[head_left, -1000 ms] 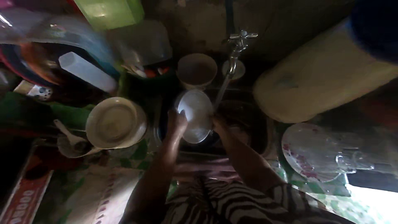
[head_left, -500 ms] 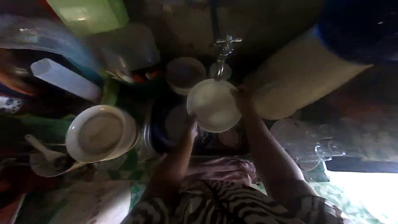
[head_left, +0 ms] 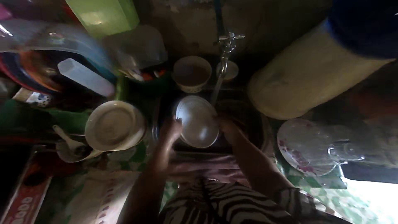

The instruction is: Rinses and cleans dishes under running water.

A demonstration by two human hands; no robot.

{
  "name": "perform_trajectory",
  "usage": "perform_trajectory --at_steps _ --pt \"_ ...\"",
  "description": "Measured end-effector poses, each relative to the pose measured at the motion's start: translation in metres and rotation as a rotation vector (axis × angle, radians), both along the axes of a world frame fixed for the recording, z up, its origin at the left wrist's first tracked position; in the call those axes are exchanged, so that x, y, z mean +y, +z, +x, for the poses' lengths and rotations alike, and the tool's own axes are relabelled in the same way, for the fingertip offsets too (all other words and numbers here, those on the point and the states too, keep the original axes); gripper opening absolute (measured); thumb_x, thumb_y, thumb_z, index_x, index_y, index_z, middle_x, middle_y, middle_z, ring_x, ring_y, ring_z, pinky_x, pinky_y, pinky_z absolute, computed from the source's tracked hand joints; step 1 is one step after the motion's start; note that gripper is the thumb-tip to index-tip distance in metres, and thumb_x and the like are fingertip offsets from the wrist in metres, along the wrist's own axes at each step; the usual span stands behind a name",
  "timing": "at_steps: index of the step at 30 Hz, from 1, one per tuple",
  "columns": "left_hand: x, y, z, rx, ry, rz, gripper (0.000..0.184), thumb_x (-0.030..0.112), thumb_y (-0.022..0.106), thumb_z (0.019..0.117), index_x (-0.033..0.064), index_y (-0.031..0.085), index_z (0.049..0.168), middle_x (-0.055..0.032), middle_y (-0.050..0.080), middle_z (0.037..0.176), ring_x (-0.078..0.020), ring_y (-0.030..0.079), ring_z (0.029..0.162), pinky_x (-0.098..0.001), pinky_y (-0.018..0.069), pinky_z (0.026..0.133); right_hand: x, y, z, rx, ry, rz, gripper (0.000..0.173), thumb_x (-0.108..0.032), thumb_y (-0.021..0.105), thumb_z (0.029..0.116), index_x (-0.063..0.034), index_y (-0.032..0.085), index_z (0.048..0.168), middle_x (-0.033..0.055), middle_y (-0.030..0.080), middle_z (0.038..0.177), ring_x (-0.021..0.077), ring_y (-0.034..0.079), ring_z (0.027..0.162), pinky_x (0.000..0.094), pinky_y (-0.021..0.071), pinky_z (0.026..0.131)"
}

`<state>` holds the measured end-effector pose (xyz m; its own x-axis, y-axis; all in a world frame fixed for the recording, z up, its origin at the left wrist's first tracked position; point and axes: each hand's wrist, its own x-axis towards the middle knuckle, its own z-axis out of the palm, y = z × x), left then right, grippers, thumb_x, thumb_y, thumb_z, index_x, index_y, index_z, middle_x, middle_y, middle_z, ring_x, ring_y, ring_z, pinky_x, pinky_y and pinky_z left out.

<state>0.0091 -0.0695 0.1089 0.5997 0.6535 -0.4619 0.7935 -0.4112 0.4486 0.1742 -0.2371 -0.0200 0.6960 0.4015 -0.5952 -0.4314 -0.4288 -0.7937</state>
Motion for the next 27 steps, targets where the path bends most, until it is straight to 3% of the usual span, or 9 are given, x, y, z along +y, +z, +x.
perform_trajectory --at_steps 3,6,8,11,14,18,25,27 --pt "0.005 0.009 -0.005 -0.015 0.059 0.107 0.042 0.031 0.046 0.1099 0.0015 0.059 0.137 -0.0263 0.062 0.129 -0.0427 0.061 0.12 -0.0628 0.0477 0.1 0.037 -0.005 0.007 -0.024 -0.046 0.077 0.052 -0.021 0.071 0.0973 -0.0052 0.052 0.143 0.0208 0.061 0.133 0.0319 0.062 0.116 0.0511 0.0529 0.097" --pt "0.015 -0.025 -0.013 -0.102 0.246 0.053 0.043 0.03 0.046 0.1096 0.0009 0.054 0.14 -0.0276 0.063 0.129 -0.0426 0.062 0.119 -0.0617 0.0483 0.1 0.04 0.025 0.021 -0.279 0.047 0.074 0.042 -0.019 0.069 0.0976 0.001 0.058 0.133 0.0227 0.065 0.121 0.0315 0.064 0.11 0.0516 0.054 0.095" --pt "0.009 -0.06 -0.014 -0.286 0.39 -0.105 0.041 0.025 0.049 0.109 -0.0034 0.055 0.138 -0.0286 0.063 0.124 -0.0391 0.064 0.111 -0.0562 0.0514 0.096 0.035 0.057 0.029 -0.382 0.118 0.016 0.041 -0.019 0.068 0.0989 0.0011 0.057 0.132 0.023 0.064 0.119 0.0323 0.064 0.107 0.0522 0.0527 0.094" --pt "-0.013 -0.116 0.008 -0.475 0.651 -0.467 0.038 0.022 0.053 0.1073 -0.0035 0.054 0.136 -0.0269 0.061 0.124 -0.0354 0.063 0.107 -0.0517 0.0552 0.088 0.026 0.099 0.031 -0.514 0.204 -0.146 0.037 -0.016 0.065 0.1 -0.0011 0.059 0.134 0.0227 0.065 0.125 0.0362 0.064 0.114 0.0559 0.0509 0.098" --pt "-0.042 -0.139 0.039 -0.543 0.812 -0.77 0.042 0.024 0.054 0.1079 -0.0002 0.048 0.142 -0.025 0.059 0.128 -0.034 0.063 0.109 -0.0505 0.0562 0.088 0.018 0.121 0.027 -0.615 0.248 -0.243 0.029 -0.011 0.063 0.0996 0.0006 0.062 0.127 0.0232 0.063 0.127 0.0371 0.063 0.117 0.056 0.0507 0.099" --pt "-0.062 -0.149 0.07 -0.596 0.836 -0.932 0.045 0.026 0.054 0.1077 -0.0002 0.046 0.143 -0.0254 0.058 0.131 -0.0343 0.063 0.11 -0.0509 0.0569 0.088 0.007 0.139 0.016 -0.703 0.275 -0.295 0.026 -0.011 0.063 0.0993 -0.0003 0.064 0.123 0.0222 0.062 0.128 0.0362 0.063 0.116 0.0543 0.0521 0.099" --pt "-0.068 -0.139 0.091 -0.665 0.682 -1.02 0.034 0.016 0.054 0.1066 0.0042 0.049 0.139 -0.018 0.063 0.111 -0.024 0.065 0.088 -0.0386 0.0573 0.073 -0.016 0.15 0.021 -0.831 0.214 -0.321 0.024 -0.008 0.062 0.099 0.0019 0.064 0.121 0.0236 0.061 0.129 0.0377 0.06 0.12 0.0536 0.0505 0.102" --pt "-0.07 -0.135 0.095 -0.668 0.64 -1.024 0.035 0.013 0.053 0.1066 0.0048 0.047 0.14 -0.0172 0.062 0.111 -0.0225 0.064 0.087 -0.0369 0.0567 0.074 -0.024 0.15 0.023 -0.839 0.184 -0.317 0.024 -0.007 0.064 0.0983 0.0027 0.064 0.12 0.024 0.06 0.13 0.0372 0.061 0.119 0.0529 0.0515 0.1"
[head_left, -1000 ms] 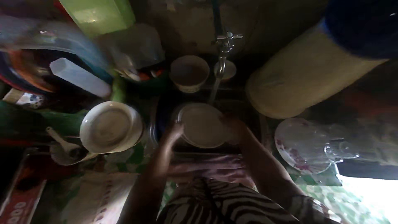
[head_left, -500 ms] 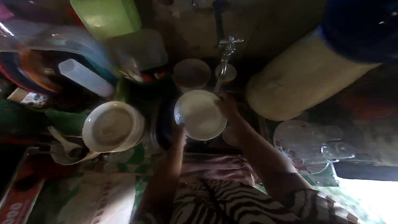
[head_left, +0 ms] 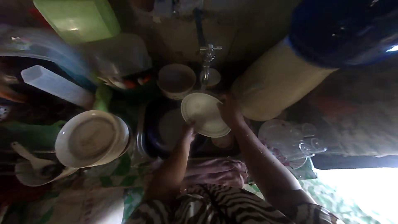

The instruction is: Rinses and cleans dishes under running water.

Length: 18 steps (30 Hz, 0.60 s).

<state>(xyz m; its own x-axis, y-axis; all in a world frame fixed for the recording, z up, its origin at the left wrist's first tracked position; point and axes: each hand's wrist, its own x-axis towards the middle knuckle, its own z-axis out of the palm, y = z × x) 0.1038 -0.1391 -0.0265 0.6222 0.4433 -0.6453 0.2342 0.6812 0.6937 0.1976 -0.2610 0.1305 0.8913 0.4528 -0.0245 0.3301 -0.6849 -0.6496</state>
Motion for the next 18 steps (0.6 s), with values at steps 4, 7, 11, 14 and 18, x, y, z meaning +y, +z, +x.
perform_trajectory --at_steps 4,7,11,14,18 --pt "-0.001 0.0 0.006 0.005 -0.015 0.025 0.036 0.012 0.054 0.1062 0.0028 0.048 0.14 -0.0179 0.062 0.114 -0.0232 0.064 0.091 -0.0379 0.0569 0.077 -0.019 0.005 -0.006 0.003 -0.035 0.009 0.025 -0.009 0.063 0.1001 0.0036 0.063 0.121 0.0253 0.059 0.131 0.0389 0.061 0.116 0.0546 0.0521 0.098" --pt "0.0 0.005 0.006 -0.026 0.006 0.06 0.035 0.011 0.053 0.1066 0.0013 0.048 0.14 -0.0184 0.061 0.12 -0.0234 0.063 0.099 -0.0394 0.0556 0.085 -0.026 0.003 -0.01 -0.011 -0.06 0.033 0.024 -0.01 0.065 0.0989 0.0032 0.063 0.12 0.0257 0.061 0.124 0.0389 0.064 0.11 0.0553 0.0539 0.093" --pt "0.008 0.009 -0.001 -0.079 0.077 0.089 0.035 0.008 0.053 0.1058 0.0006 0.048 0.139 -0.0174 0.06 0.121 -0.0226 0.061 0.102 -0.0397 0.0543 0.088 -0.024 -0.004 -0.017 -0.036 -0.03 0.108 0.02 -0.006 0.067 0.0963 0.0056 0.064 0.112 0.0255 0.06 0.121 0.0375 0.062 0.11 0.0528 0.0535 0.093" --pt "0.021 0.011 -0.011 -0.077 0.151 0.088 0.031 0.012 0.052 0.1068 0.0021 0.051 0.136 -0.0143 0.062 0.118 -0.0205 0.062 0.1 -0.0391 0.0547 0.087 -0.017 -0.016 -0.019 -0.036 -0.011 0.16 0.02 -0.007 0.067 0.0964 0.006 0.065 0.112 0.0258 0.06 0.123 0.0373 0.062 0.111 0.052 0.0541 0.093" --pt "0.042 0.017 -0.025 -0.032 0.275 0.199 0.035 0.016 0.052 0.1073 0.0029 0.051 0.14 -0.0181 0.06 0.128 -0.0262 0.062 0.111 -0.0468 0.0536 0.094 0.001 -0.043 -0.011 0.073 -0.032 0.27 0.026 -0.015 0.066 0.0993 0.0035 0.065 0.117 0.0248 0.059 0.127 0.035 0.062 0.114 0.0506 0.0531 0.096"
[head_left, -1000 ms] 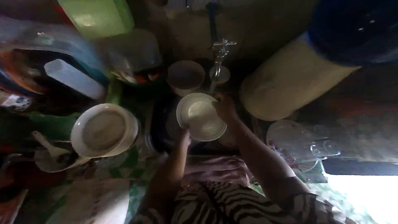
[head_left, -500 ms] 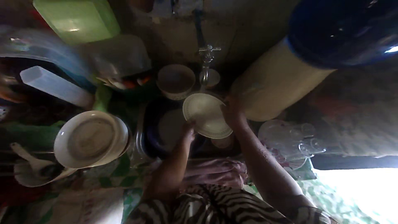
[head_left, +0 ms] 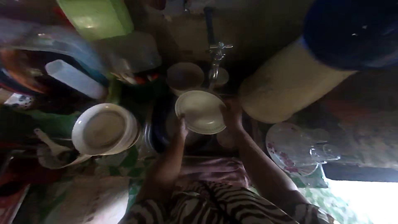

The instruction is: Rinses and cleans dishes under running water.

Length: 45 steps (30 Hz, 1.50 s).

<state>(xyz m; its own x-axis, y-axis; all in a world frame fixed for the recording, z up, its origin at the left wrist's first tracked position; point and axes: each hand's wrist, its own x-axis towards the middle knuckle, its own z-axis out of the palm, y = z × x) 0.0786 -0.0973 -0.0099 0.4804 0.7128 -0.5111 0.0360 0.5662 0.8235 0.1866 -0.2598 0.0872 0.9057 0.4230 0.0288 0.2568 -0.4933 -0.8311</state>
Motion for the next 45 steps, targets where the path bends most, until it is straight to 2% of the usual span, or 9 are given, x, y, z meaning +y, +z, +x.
perform_trajectory --at_steps 6,11,16,25,30,33,40,43,45 --pt "0.036 0.023 -0.026 0.243 0.16 0.316 0.042 0.028 0.058 0.1056 0.0018 0.057 0.138 -0.0199 0.061 0.136 -0.0301 0.058 0.127 -0.0501 0.0465 0.108 0.052 -0.011 0.015 0.061 0.037 0.193 0.031 -0.017 0.069 0.0971 0.0046 0.064 0.119 0.0223 0.065 0.116 0.0284 0.064 0.104 0.0456 0.054 0.093" --pt "0.048 0.028 -0.043 0.034 0.297 0.365 0.033 0.013 0.057 0.1045 -0.0011 0.058 0.134 -0.0182 0.063 0.131 -0.0235 0.062 0.119 -0.0422 0.0501 0.105 0.076 -0.024 0.011 0.157 0.041 0.441 0.026 -0.016 0.071 0.0939 0.0031 0.061 0.109 0.0101 0.061 0.094 0.0128 0.06 0.083 0.0322 0.0556 0.077" --pt "0.038 0.038 -0.044 0.117 0.206 0.41 0.031 0.017 0.056 0.1059 -0.0008 0.06 0.131 -0.0189 0.065 0.126 -0.0244 0.064 0.116 -0.0439 0.0507 0.103 0.071 -0.028 0.019 0.245 0.044 0.569 0.03 -0.013 0.072 0.0914 0.0007 0.058 0.115 0.0097 0.061 0.1 0.0134 0.063 0.088 0.0324 0.0577 0.079" --pt "0.012 0.001 -0.05 0.341 0.057 0.307 0.051 0.021 0.048 0.1098 0.0061 0.033 0.156 -0.0205 0.047 0.152 -0.0349 0.047 0.138 -0.055 0.0414 0.111 0.047 -0.018 0.004 0.227 0.063 0.061 0.033 -0.014 0.065 0.1001 0.0015 0.06 0.129 0.0223 0.062 0.127 0.0303 0.061 0.116 0.0468 0.0515 0.1" --pt "0.005 -0.008 -0.046 0.13 0.293 0.122 0.055 0.015 0.055 0.1058 0.0117 0.031 0.156 -0.0241 0.049 0.145 -0.0372 0.054 0.126 -0.0579 0.0499 0.098 0.054 0.029 -0.041 0.048 0.267 0.032 0.025 -0.014 0.061 0.1026 0.0007 0.063 0.122 0.0231 0.06 0.129 0.0335 0.064 0.111 0.0502 0.0543 0.093" --pt "0.008 0.014 -0.038 -0.082 0.384 0.069 0.064 0.012 0.054 0.1055 0.0178 0.021 0.16 -0.0207 0.044 0.151 -0.0347 0.053 0.129 -0.0563 0.0499 0.1 0.05 0.047 -0.062 -0.239 0.443 0.183 0.017 -0.009 0.064 0.0983 0.0008 0.068 0.111 0.0194 0.062 0.123 0.0251 0.064 0.109 0.0398 0.0581 0.091" --pt "0.012 -0.044 -0.062 -0.043 0.414 -0.017 0.055 0.016 0.054 0.1058 0.0079 0.032 0.156 -0.0267 0.05 0.141 -0.0375 0.058 0.116 -0.0526 0.0547 0.09 0.032 -0.019 -0.08 -0.443 0.649 0.491 0.013 -0.002 0.065 0.0864 0.0089 0.07 0.091 0.0237 0.066 0.106 0.0177 0.065 0.102 0.0214 0.0551 0.087" --pt "0.014 0.012 -0.064 -0.137 0.426 0.062 0.058 0.005 0.055 0.104 0.0073 0.03 0.156 -0.0248 0.046 0.146 -0.0348 0.056 0.122 -0.0511 0.0526 0.097 0.029 0.005 -0.083 -0.533 0.733 0.534 0.015 -0.011 0.066 0.0923 0.0007 0.066 0.101 0.0187 0.064 0.112 0.0163 0.061 0.112 0.0222 0.0502 0.098" --pt "0.021 0.023 -0.068 -0.109 0.344 0.168 0.061 0.008 0.056 0.1035 0.0105 0.026 0.157 -0.023 0.044 0.149 -0.0345 0.055 0.125 -0.0522 0.052 0.099 0.023 0.021 -0.088 -0.502 0.663 0.352 0.046 -0.006 0.066 0.0844 0.0097 0.057 0.126 0.0302 0.059 0.128 0.0319 0.059 0.121 0.0368 0.0502 0.104"
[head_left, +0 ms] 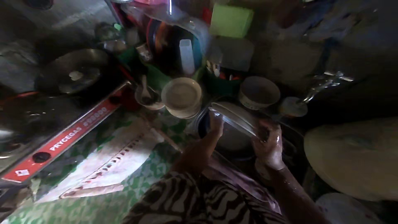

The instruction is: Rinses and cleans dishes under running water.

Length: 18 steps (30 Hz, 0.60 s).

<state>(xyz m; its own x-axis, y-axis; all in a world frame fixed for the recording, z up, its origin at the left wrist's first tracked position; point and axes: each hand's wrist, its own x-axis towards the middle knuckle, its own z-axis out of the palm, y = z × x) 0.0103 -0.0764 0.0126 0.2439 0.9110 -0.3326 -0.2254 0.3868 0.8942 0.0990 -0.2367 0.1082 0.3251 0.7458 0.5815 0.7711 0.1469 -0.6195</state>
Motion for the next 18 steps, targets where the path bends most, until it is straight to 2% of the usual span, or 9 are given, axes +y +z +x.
perform_trajectory --at_steps 2,4,5,7,9,11,12,15,18 --pt "-0.002 -0.013 -0.002 0.132 -0.027 -0.024 0.064 0.01 0.058 0.1031 0.0077 0.025 0.158 -0.0263 0.045 0.149 -0.0378 0.055 0.128 -0.0543 0.0535 0.1 -0.003 0.014 -0.002 0.163 -0.161 -0.423 0.068 0.002 0.062 0.0884 0.0035 0.04 0.153 0.03 0.046 0.15 0.0391 0.05 0.137 0.0479 0.0451 0.112" --pt "-0.018 -0.014 -0.007 0.337 -0.109 -0.044 0.068 0.012 0.063 0.1006 0.0017 0.026 0.157 -0.0293 0.045 0.149 -0.0387 0.052 0.133 -0.0524 0.0489 0.105 -0.002 0.018 0.0 0.362 -0.316 -0.736 0.055 -0.002 0.053 0.1006 -0.0053 0.043 0.154 0.0275 0.054 0.145 0.042 0.055 0.132 0.058 0.0448 0.107" --pt "-0.024 -0.008 -0.008 0.418 -0.173 -0.033 0.074 0.015 0.067 0.0984 0.0021 0.025 0.157 -0.0291 0.046 0.149 -0.0385 0.053 0.133 -0.0524 0.0484 0.106 -0.003 0.017 0.001 0.444 -0.357 -0.77 0.051 -0.003 0.05 0.1025 -0.0052 0.044 0.153 0.0284 0.055 0.142 0.0427 0.056 0.13 0.06 0.0442 0.106" --pt "-0.026 0.005 -0.004 0.498 -0.335 0.102 0.096 0.021 0.075 0.0927 0.0048 0.011 0.163 -0.025 0.035 0.16 -0.0352 0.045 0.143 -0.0495 0.0437 0.114 -0.01 0.018 -0.001 0.567 -0.407 -0.683 0.051 -0.001 0.048 0.1025 -0.0027 0.043 0.153 0.0281 0.053 0.144 0.0388 0.055 0.131 0.0562 0.0442 0.108" --pt "-0.029 0.028 -0.001 0.57 -0.51 0.367 0.107 0.035 0.075 0.0917 0.0019 0.004 0.164 -0.0252 0.012 0.169 -0.0355 0.024 0.155 -0.0484 0.0279 0.124 -0.016 0.026 -0.008 0.706 -0.435 -0.478 0.055 0.002 0.049 0.1012 -0.0013 0.038 0.155 0.0254 0.049 0.149 0.0301 0.054 0.132 0.0455 0.0461 0.108" --pt "-0.035 0.063 -0.001 0.628 -0.675 0.688 0.092 0.047 0.065 0.0969 0.006 0.018 0.164 -0.0246 0.005 0.17 -0.0372 0.008 0.159 -0.057 0.0077 0.127 -0.013 0.036 -0.015 0.871 -0.419 -0.214 0.059 0.001 0.048 0.101 -0.0024 0.031 0.158 0.0202 0.048 0.149 0.02 0.056 0.128 0.0348 0.05 0.103" --pt "-0.041 0.079 -0.006 0.63 -0.751 0.873 0.081 0.046 0.064 0.0978 0.01 0.03 0.162 -0.0241 0.01 0.17 -0.0396 0.005 0.159 -0.0641 0.0004 0.125 -0.01 0.043 -0.018 0.945 -0.397 -0.107 0.058 -0.001 0.047 0.1021 -0.0036 0.029 0.157 0.017 0.049 0.146 0.0162 0.058 0.124 0.0324 0.052 0.101" --pt "-0.051 0.12 -0.037 0.684 -0.924 1.324 0.067 0.046 0.076 0.0895 0.0226 0.056 0.149 -0.0097 0.038 0.164 -0.0377 0.019 0.157 -0.0742 0.0017 0.12 0.006 0.062 -0.022 1.161 -0.331 0.122 0.052 -0.005 0.046 0.1052 -0.0073 0.029 0.154 0.0096 0.056 0.135 0.0123 0.063 0.114 0.0331 0.0568 0.095" --pt "-0.027 0.124 -0.071 0.648 -0.624 1.631 0.032 0.013 0.072 0.0914 0.0128 0.074 0.123 -0.0114 0.069 0.133 -0.035 0.057 0.133 -0.0672 0.0282 0.118 0.027 0.067 -0.026 1.311 -0.108 0.221 0.04 -0.017 0.038 0.1097 -0.0095 0.032 0.148 0.0047 0.062 0.121 0.0131 0.068 0.106 0.0366 0.0607 0.089"
